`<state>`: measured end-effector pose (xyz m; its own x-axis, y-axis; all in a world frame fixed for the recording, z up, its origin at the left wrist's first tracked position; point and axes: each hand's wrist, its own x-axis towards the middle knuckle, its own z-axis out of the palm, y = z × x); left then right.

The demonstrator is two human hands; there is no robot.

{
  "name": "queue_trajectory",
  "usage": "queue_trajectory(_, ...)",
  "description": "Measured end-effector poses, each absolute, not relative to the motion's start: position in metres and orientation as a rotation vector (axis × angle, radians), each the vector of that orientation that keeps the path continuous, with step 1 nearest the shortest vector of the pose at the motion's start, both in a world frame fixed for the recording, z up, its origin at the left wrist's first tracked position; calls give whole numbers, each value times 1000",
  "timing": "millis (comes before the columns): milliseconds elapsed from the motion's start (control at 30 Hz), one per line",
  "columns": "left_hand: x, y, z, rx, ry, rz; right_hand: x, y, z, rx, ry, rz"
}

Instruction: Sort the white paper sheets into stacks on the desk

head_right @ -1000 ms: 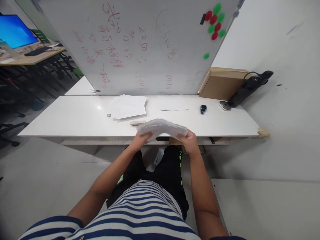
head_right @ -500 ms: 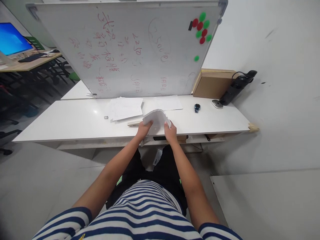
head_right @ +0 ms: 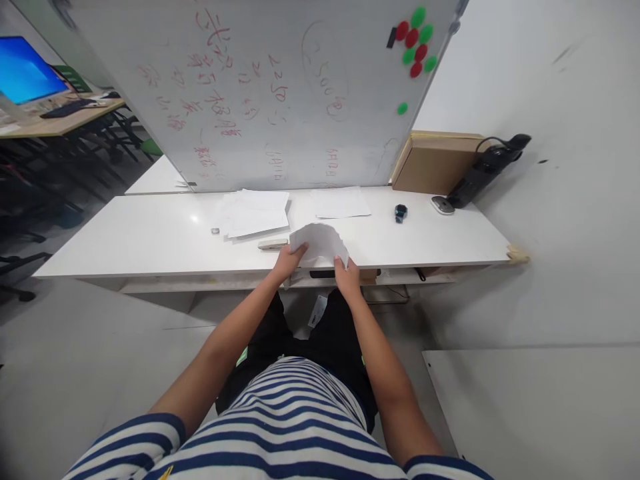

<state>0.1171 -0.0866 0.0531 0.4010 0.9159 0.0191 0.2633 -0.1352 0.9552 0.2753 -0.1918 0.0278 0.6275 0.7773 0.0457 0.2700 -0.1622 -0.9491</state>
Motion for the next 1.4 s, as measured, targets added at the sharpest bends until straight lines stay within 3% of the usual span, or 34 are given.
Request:
queue_trajectory(233, 80, -103, 60, 1630, 960, 253, 292, -259, -5, -1875, -854, 864)
queue_trajectory(467, 69, -67, 93, 2107, 1230, 602, 288, -265, -16, -1708, -520, 1050)
queue_trajectory(767, 77, -27, 75, 2410, 1066, 368, 258, -220, 11, -1707, -536, 1156)
queue_trajectory(1400, 71, -23, 43, 2648, 937, 420, 264, -212, 21, -1748, -596, 1179)
